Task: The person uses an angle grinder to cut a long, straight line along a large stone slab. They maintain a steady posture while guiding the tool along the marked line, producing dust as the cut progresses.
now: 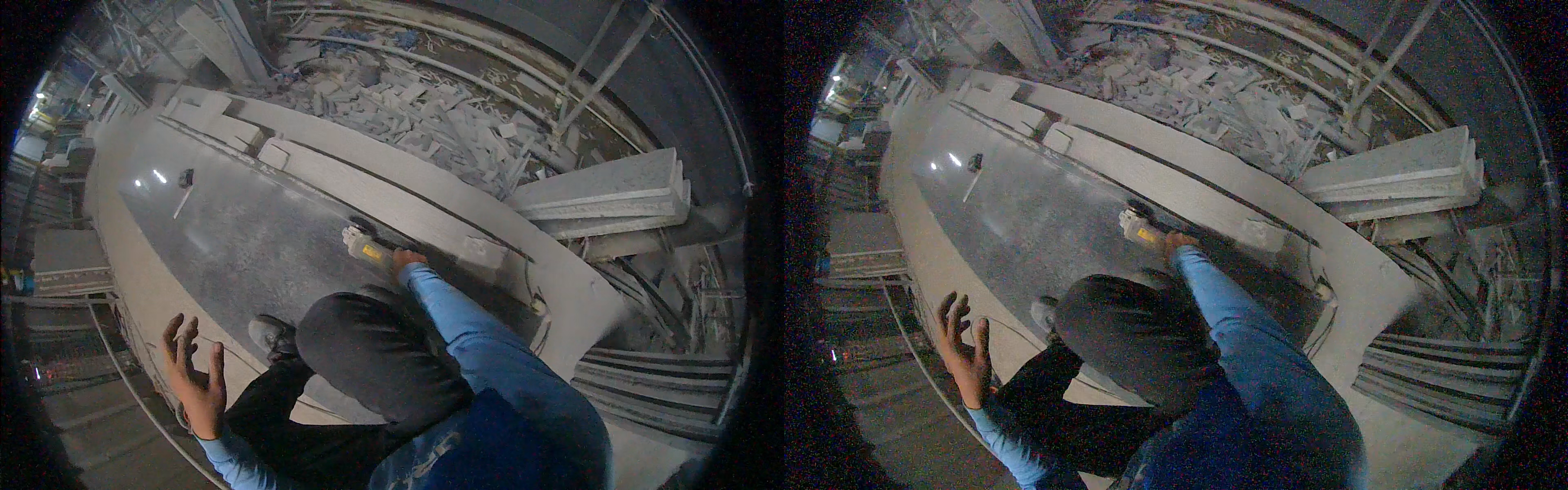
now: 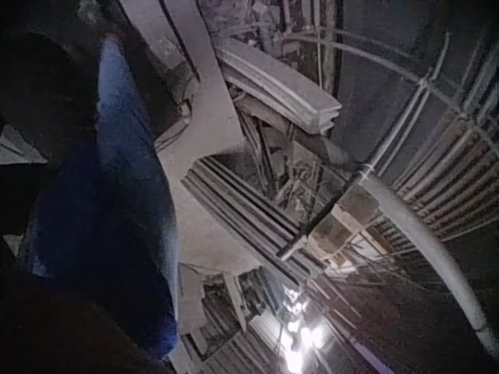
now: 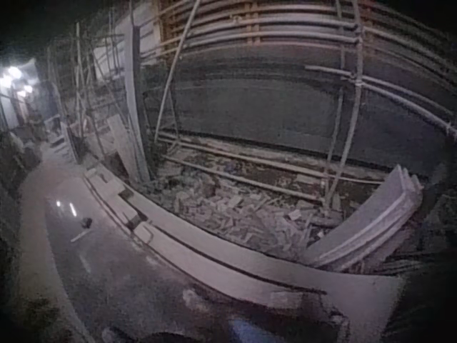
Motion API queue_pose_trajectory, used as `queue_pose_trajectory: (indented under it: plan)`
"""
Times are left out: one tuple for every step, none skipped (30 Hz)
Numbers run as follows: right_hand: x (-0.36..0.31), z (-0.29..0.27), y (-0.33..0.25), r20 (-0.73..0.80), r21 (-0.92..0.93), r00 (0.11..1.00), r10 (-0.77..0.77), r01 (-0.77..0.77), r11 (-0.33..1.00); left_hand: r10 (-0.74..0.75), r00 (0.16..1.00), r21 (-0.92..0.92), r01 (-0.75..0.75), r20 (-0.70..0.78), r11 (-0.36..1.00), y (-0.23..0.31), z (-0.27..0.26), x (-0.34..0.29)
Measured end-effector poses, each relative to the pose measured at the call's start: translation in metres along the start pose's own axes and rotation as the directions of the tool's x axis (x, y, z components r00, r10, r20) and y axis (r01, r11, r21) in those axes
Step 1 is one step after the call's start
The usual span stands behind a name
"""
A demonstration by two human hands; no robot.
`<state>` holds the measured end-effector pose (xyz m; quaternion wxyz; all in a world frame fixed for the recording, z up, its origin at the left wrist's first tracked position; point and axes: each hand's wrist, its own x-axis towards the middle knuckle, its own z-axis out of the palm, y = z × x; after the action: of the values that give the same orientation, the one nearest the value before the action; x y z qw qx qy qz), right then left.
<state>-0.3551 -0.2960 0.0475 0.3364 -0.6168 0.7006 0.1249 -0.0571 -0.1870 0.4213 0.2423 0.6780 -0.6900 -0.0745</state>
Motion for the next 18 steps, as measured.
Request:
queue_pose_trajectory:
  plan:
    - [0.004,-0.002,-0.004,0.003,0.033,1.000,-0.006,0.006,0.999,0.002,1.000,-0.001,-0.002,0.001,1.000,0.002,0.000,0.000]
    - [0.008,-0.007,-0.006,0.007,0.064,1.000,-0.008,0.007,0.998,0.004,1.000,-0.006,-0.004,0.004,1.000,0.005,0.001,0.001]
    - [0.011,-0.011,-0.007,0.010,0.096,1.000,-0.009,0.007,0.995,0.007,1.000,-0.011,-0.007,0.008,1.000,0.007,0.002,0.002]
    - [0.012,-0.013,-0.009,0.030,0.037,1.000,0.003,-0.004,0.999,0.011,1.000,-0.022,-0.011,0.006,1.000,0.008,0.003,0.003]
    - [0.010,-0.019,-0.017,0.050,-0.025,0.999,0.006,-0.005,1.000,0.009,1.000,-0.027,-0.009,0.000,1.000,0.007,0.002,0.003]
    - [0.007,-0.023,-0.023,0.070,-0.085,0.997,0.012,-0.006,0.996,0.008,1.000,-0.031,-0.008,-0.006,0.999,0.007,0.001,0.002]
    - [0.001,-0.028,-0.026,0.078,-0.060,0.997,-0.012,0.017,0.998,-0.007,1.000,-0.030,0.007,-0.008,1.000,0.006,-0.001,0.001]
    - [-0.010,-0.035,-0.025,0.086,-0.037,0.996,-0.031,0.034,0.999,-0.022,1.000,-0.034,0.022,-0.008,0.999,0.006,-0.002,0.001]
    - [-0.018,-0.037,-0.023,0.094,-0.013,0.994,-0.050,0.051,0.999,-0.037,0.999,-0.038,0.037,-0.008,0.999,0.005,-0.003,0.000]
    - [-0.006,-0.019,-0.014,0.055,0.023,0.998,-0.040,0.039,0.999,-0.040,0.999,-0.027,0.039,-0.011,0.999,0.005,-0.006,-0.001]
    - [0.009,0.000,0.019,-0.001,0.059,1.000,0.013,-0.013,0.998,-0.017,1.000,-0.050,0.017,-0.002,0.999,0.010,-0.001,0.004]
    - [0.017,0.015,0.040,-0.046,0.093,0.998,0.052,-0.048,0.994,-0.008,1.000,-0.062,0.008,0.005,0.998,0.011,0.003,0.006]
    - [0.010,0.020,0.035,-0.032,0.055,0.999,0.027,-0.026,0.998,0.000,1.000,-0.029,0.000,-0.005,1.000,0.004,0.000,0.004]
    - [-0.001,0.020,0.028,-0.017,0.017,1.000,0.001,-0.001,1.000,0.007,1.000,0.005,-0.007,-0.015,1.000,-0.002,-0.006,0.002]
    - [-0.010,0.020,0.032,-0.007,-0.020,1.000,-0.011,0.011,1.000,0.024,1.000,0.027,-0.023,-0.020,0.999,-0.004,-0.008,0.003]
    - [-0.012,0.025,0.037,0.002,-0.018,1.000,0.009,-0.009,1.000,0.029,0.999,0.037,-0.028,-0.023,0.999,-0.005,-0.011,0.003]
    - [-0.013,0.030,0.044,0.005,-0.012,0.999,0.037,-0.037,0.999,0.043,0.999,0.041,-0.042,-0.025,0.998,-0.007,-0.010,0.003]
    - [-0.012,0.033,0.049,0.008,-0.015,0.999,0.053,-0.053,0.998,0.055,0.998,0.046,-0.054,-0.029,0.997,-0.008,-0.009,0.004]
